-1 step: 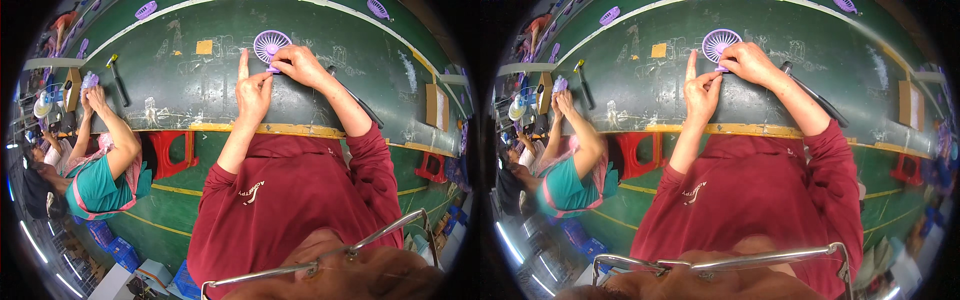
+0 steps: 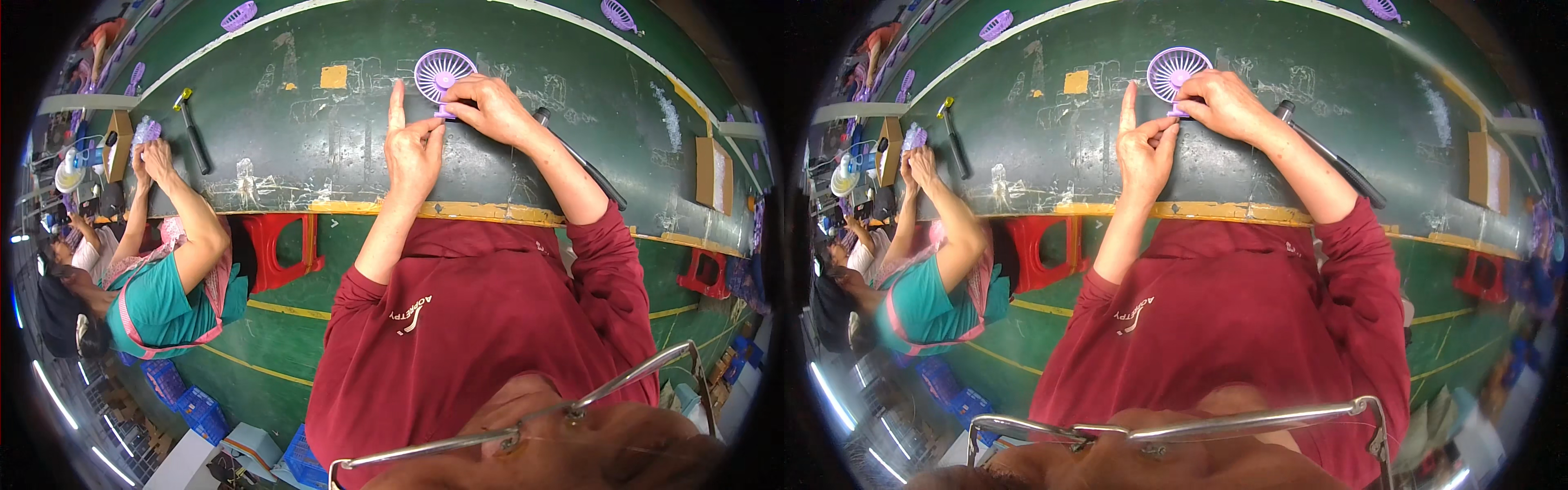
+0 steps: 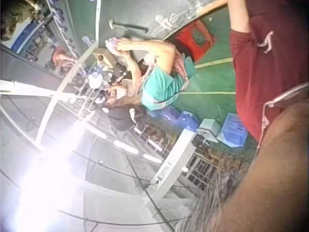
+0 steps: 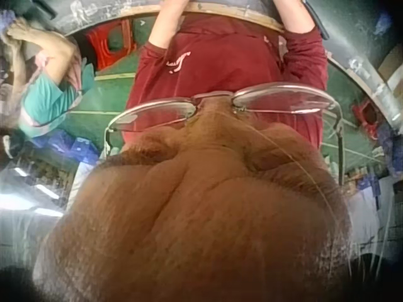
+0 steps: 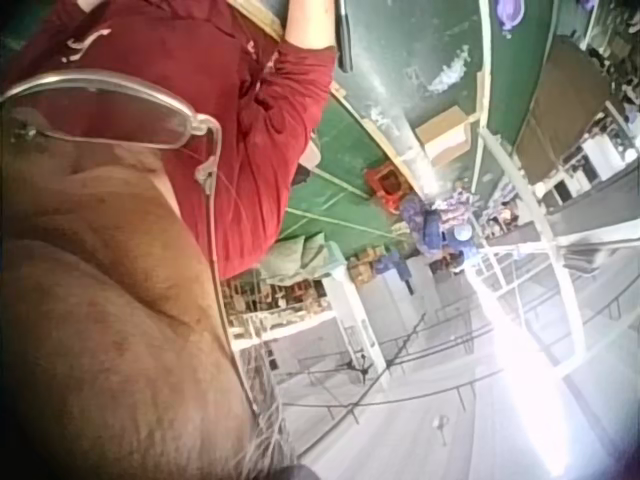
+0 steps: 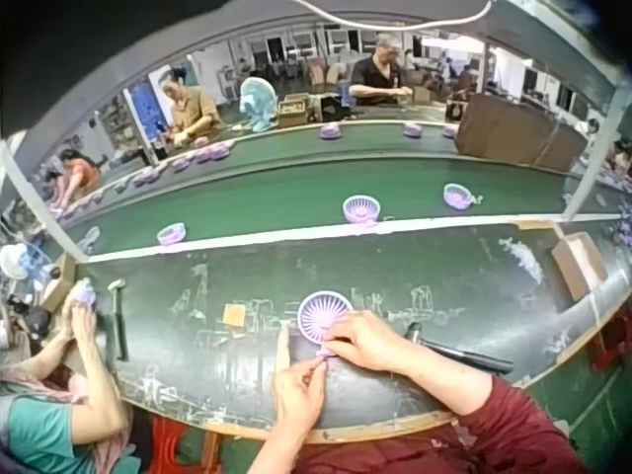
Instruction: Assemble small plastic fans by joining housing and motor components at a factory assembly line.
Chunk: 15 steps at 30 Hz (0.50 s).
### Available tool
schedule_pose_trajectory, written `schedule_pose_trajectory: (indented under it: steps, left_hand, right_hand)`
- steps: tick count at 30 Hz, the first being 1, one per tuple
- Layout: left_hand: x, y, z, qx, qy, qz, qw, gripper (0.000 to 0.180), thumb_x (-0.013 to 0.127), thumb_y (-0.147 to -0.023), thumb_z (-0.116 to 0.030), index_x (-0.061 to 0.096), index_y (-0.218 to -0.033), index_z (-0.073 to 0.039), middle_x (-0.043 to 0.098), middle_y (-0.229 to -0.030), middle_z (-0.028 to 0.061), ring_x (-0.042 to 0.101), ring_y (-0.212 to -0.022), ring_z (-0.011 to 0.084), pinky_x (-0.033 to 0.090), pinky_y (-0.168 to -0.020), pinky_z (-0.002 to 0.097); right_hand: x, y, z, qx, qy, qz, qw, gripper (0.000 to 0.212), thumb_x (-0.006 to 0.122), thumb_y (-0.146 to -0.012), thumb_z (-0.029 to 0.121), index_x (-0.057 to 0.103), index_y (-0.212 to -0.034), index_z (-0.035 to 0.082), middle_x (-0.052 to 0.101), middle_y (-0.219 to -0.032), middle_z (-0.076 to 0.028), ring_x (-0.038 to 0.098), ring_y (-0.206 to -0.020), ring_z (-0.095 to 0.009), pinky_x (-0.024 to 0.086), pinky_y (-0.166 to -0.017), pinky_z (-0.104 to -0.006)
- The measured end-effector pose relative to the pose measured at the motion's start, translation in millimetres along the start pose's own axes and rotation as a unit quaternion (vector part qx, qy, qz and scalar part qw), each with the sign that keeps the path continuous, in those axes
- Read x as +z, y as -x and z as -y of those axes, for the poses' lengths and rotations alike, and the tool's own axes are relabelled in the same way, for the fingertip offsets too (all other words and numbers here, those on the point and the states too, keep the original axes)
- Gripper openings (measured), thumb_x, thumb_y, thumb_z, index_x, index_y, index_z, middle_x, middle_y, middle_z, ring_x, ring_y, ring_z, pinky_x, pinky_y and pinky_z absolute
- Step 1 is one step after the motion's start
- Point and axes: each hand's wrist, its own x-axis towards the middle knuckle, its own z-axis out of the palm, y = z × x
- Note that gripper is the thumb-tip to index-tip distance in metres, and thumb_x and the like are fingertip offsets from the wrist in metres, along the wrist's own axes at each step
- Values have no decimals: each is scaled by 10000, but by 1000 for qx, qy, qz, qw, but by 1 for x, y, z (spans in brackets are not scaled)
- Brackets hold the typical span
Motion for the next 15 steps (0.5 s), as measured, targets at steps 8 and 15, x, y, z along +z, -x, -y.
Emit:
schedule_pose_trajectory:
  steps: [8, 15]
  left_hand:
    - [3, 2, 6, 12, 37, -17, 999, 145, 697, -796, 28, 754, -928, 36, 289, -1525, 356, 716, -704, 203, 550, -598, 278]
    - [-13, -2, 12, -81, 54, 26, 995, 181, 680, -927, -104, 719, -892, 70, 632, -1144, 169, 689, -750, 124, 543, -618, 242]
  right_hand:
    - [17, 18, 1, -51, 125, -37, 990, 309, 732, -783, 164, 668, -1065, 54, 664, -1075, -74, 621, -1033, -261, 450, -934, -415]
    - [17, 16, 11, -100, 139, -80, 982, 312, 729, -772, 139, 659, -1060, 40, 677, -1021, -95, 636, -1011, -283, 490, -898, -408]
